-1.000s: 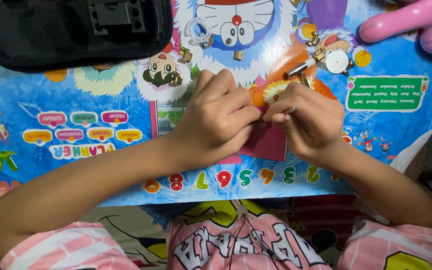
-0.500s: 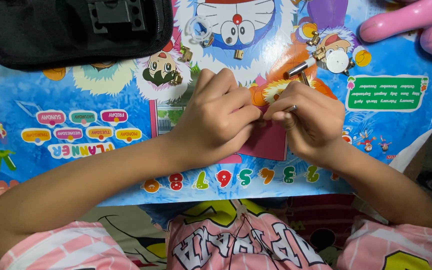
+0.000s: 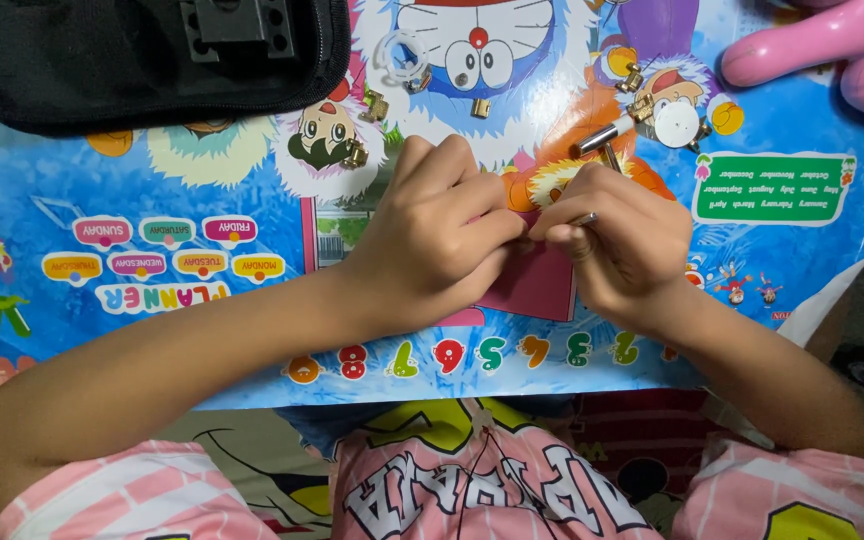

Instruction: Adjusting a metal watch band by removing pins using a small hammer and a pin-punch tool on a repair mat.

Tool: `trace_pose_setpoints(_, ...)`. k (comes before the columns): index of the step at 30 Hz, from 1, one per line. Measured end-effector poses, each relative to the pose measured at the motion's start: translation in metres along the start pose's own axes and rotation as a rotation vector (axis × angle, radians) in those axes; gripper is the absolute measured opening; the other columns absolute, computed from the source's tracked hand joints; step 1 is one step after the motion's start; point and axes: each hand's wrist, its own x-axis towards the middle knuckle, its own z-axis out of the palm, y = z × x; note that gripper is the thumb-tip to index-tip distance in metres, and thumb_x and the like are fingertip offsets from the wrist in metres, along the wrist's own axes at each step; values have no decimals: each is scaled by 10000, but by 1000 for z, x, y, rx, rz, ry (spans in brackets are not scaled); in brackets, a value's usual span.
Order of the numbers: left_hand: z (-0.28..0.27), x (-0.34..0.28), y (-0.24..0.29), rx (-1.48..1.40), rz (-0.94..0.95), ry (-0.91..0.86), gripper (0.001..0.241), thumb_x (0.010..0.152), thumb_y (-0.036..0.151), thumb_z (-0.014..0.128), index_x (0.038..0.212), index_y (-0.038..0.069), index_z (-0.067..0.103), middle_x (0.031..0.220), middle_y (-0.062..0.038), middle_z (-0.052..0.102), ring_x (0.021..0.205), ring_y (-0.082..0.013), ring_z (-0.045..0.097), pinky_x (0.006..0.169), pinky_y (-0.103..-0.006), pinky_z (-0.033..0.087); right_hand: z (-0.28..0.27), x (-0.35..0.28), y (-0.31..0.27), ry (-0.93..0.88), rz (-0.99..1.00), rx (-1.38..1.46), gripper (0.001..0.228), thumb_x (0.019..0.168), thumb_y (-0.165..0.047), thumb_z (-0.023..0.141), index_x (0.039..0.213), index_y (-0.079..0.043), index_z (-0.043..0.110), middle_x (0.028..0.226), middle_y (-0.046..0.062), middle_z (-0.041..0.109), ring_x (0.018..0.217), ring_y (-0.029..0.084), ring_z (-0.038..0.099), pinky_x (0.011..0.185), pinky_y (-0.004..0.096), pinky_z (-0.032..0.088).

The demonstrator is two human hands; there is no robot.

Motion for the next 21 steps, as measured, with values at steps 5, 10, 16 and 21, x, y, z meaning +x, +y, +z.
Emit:
trace_pose_setpoints(5, 1, -1, -1, 9, 3, -5, 147, 893, -80, 660, 813, 39, 625, 779, -60, 510, 788, -279, 392, 701, -411, 250, 0, 0, 0, -2, 6, -9, 342, 1094, -128, 437, 875, 41, 637, 762, 148, 620, 642, 257, 559, 603, 338, 444)
trace_pose_setpoints(10, 1, -1, -1, 3, 1, -10, 148, 877, -88, 660, 813, 38, 617, 783, -63, 515, 792, -279, 387, 700, -411, 247, -1, 0, -1, -14, 3, -5, 320, 1092, -110, 442, 886, 42, 635, 773, 155, 624, 652, 261, 565, 614, 339, 457)
trace_pose_setpoints(16, 1, -1, -1, 3, -4, -7, 148, 881, -85, 659, 814, 39, 615, 778, -59, 502, 793, -281, 385, 701, -413, 245, -1, 0, -1, -12, -2, -18, 323, 1093, -95, 436, 880, 43, 635, 767, 154, 629, 647, 260, 562, 606, 336, 449)
trace_pose_setpoints(21, 1, -1, -1, 7, 0, -6, 141, 877, -84, 647, 813, 39, 622, 779, -60, 509, 791, -277, 383, 701, -412, 245, -1, -1, -1, -17, 2, -26, 308, 1092, -94, 448, 891, 41, 639, 779, 155, 625, 652, 257, 557, 605, 335, 445)
